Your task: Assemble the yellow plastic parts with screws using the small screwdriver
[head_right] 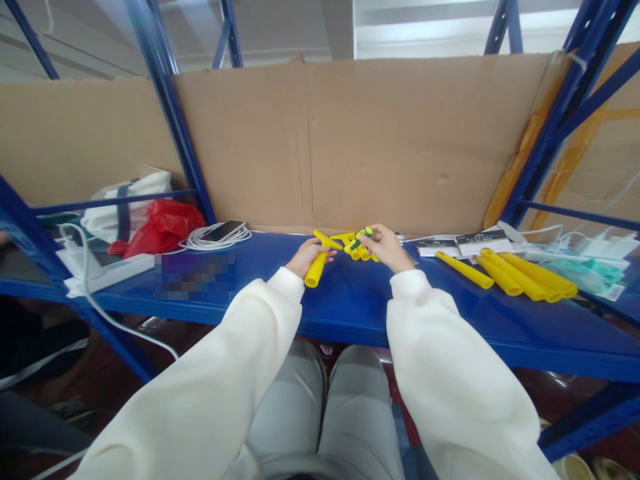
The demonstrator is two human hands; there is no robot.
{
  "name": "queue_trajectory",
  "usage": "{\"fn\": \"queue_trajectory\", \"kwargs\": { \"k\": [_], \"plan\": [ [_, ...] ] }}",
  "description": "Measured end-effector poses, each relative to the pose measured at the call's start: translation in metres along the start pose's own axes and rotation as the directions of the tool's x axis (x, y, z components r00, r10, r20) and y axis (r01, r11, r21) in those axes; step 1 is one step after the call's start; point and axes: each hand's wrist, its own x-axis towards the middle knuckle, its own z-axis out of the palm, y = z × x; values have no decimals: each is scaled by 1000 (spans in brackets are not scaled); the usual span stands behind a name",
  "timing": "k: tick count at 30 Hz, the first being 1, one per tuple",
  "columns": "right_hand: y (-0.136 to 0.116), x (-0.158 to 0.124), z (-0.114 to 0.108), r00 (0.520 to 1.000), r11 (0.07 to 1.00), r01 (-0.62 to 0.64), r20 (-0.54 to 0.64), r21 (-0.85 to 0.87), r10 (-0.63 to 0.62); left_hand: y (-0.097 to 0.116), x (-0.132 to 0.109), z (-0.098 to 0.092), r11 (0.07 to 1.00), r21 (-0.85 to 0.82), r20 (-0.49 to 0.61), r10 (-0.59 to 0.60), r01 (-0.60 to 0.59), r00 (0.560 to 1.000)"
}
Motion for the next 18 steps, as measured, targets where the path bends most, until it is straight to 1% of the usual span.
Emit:
{"fn": "queue_trajectory", "kwargs": {
  "k": [6,12,15,18],
  "plan": [
    [-4,-1,-2,989,999,48,-140,-2,-48,4,-7,3,1000,19,4,-1,1,1000],
    [0,3,-6,951,995,97,-293,-24,-100,4,-9,3,1000,1,-2,-10,10,1000],
    [7,7,-7,925,983,186,-334,-13,-179,3,-9,4,1000,3,-15,12,-12,1000],
    [12,11,-6,908,959,280,-339,52,-247,2,-9,4,1000,9,-15,24,-24,1000]
  ]
}}
